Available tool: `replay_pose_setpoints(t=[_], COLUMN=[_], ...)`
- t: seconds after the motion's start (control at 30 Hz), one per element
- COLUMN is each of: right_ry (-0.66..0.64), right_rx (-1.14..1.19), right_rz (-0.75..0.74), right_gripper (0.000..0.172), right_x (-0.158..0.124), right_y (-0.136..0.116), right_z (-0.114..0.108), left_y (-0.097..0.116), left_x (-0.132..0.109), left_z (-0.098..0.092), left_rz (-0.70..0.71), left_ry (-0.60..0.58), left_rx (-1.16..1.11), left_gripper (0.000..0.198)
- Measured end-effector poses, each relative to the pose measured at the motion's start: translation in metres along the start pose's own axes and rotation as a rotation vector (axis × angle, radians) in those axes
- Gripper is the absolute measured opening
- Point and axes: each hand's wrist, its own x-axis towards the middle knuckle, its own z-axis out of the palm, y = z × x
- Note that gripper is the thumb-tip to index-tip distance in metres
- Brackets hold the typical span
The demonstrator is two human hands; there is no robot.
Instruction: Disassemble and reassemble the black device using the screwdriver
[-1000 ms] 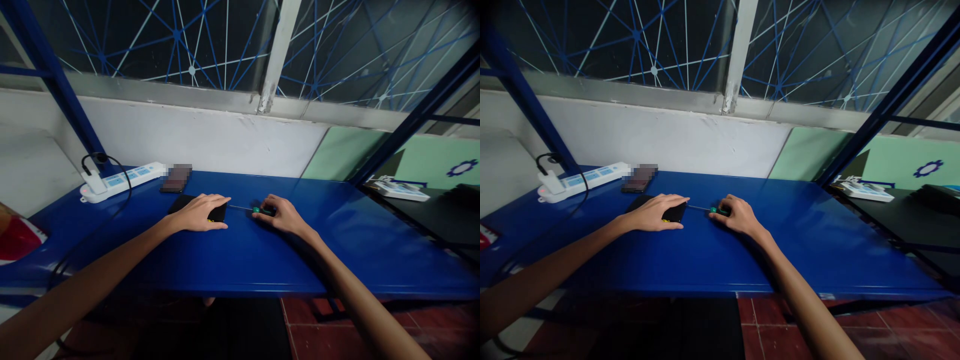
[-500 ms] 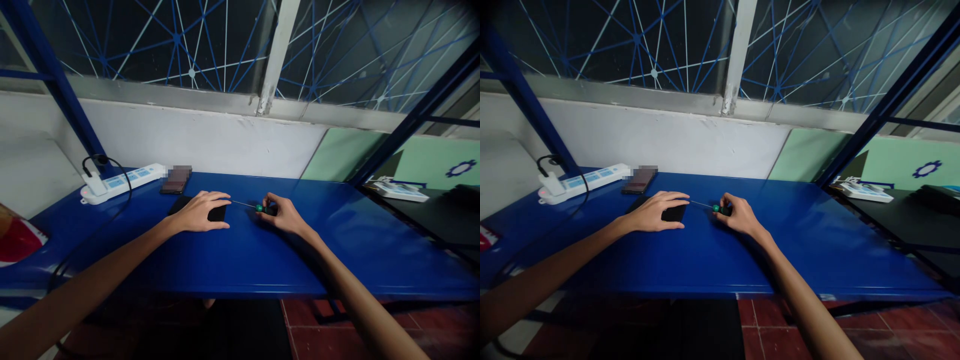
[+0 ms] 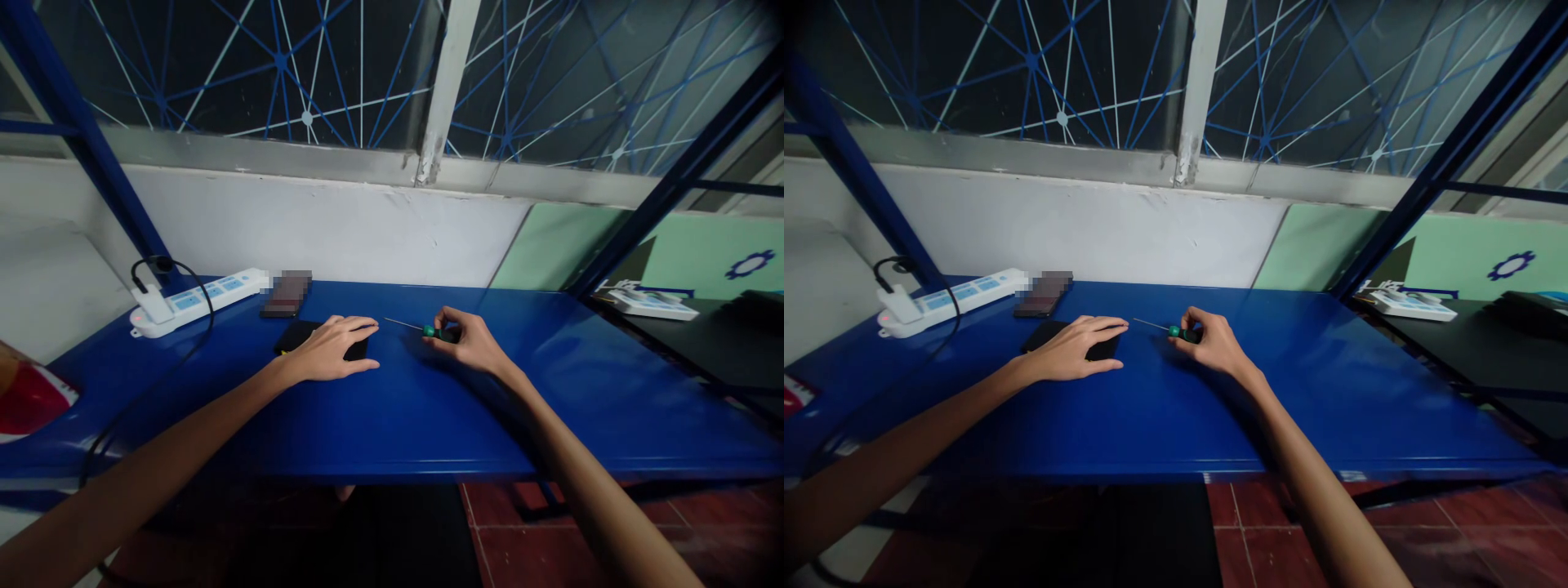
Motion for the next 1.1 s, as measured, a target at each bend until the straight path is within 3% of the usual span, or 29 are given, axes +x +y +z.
replay_pose_setpoints(t=[0.23,0.4,0.57,0.83,1.1], right_ry=[0.084,0.062,-0.046,-0.445,-0.467], right_rx=[0.067,0.069,0.072,0.284,0.304], right_rz=[0.013,0.01,-0.009,-0.029,-0.022], right_gripper=[0.029,0.029,0.026,0.017,0.017], right_x=[0.001,0.001,0.0,-0.007,-0.007], right_y=[0.003,0.004,0.004,-0.007,-0.01], right_z=[-0.008,-0.009,-0.006,0.002,0.006], left_y=[0.005,0.0,-0.015,-0.033,-0.036], left_x=[0.005,0.002,-0.006,-0.008,-0.007], left_z=[0.001,-0.006,-0.021,-0.02,-0.017], left_rz=[0.061,-0.004,-0.048,-0.078,-0.053], left_ry=[-0.093,-0.108,-0.157,-0.144,-0.112], left_rx=[0.009,0.029,-0.007,-0.107,-0.118], left_gripper=[0.085,0.092,0.097,0.079,0.075])
